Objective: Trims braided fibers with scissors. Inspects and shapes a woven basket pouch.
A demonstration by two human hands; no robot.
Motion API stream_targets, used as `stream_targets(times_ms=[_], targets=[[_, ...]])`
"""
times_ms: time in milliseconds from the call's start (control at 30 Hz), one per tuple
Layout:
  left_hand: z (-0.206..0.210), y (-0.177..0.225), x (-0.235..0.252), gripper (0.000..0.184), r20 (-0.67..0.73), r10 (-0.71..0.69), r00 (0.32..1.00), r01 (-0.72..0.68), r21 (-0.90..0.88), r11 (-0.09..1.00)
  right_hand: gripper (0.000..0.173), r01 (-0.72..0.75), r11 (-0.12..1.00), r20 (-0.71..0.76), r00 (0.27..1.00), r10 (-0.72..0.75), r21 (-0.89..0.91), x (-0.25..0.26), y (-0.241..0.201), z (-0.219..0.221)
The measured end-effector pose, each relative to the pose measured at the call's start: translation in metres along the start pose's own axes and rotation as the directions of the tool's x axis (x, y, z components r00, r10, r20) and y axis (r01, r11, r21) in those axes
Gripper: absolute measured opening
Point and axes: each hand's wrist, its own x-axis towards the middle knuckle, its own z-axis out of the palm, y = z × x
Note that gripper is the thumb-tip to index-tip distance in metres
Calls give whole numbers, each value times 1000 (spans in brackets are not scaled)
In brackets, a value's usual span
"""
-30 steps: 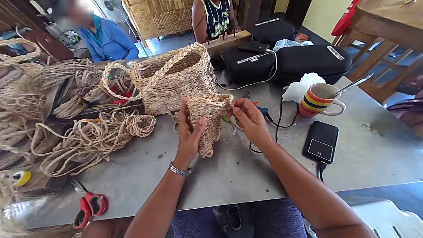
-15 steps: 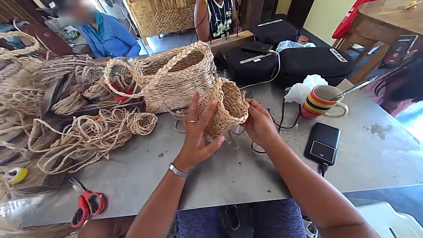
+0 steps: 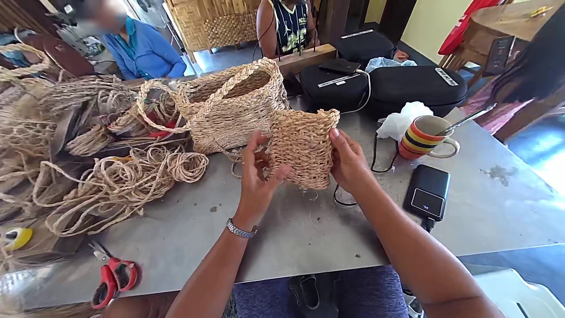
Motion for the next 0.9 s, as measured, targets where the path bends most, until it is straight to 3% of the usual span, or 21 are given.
stream_targets(times_ms=[100,167,400,667,767,900], targets=[[5,-4,-3,61,69,-194,979,205,-237,950,39,-4,999,14,1000,4,40,1,4,3],[7,-5,-5,52,113,-250,962,273,-300,914,38,12,1000,44,999,-11,-10,0,4,4],[12,0,-8,66,141,-207,968,226,-132,965,55,-67,996,-16,998,66,-60,2,4,1],[13,-6,-12,74,106,77,991,-94,161,983,56,-189,981,-85,978,192,36,5,4,2],[11,-8,-10,74,104,7,995,-15,73,997,57,-164,986,-88,982,164,14,4,4,3],[9,-6,-7,76,101,-130,986,135,-38,990,62,-26,979,-42,999,18,-201,-1,7,2]])
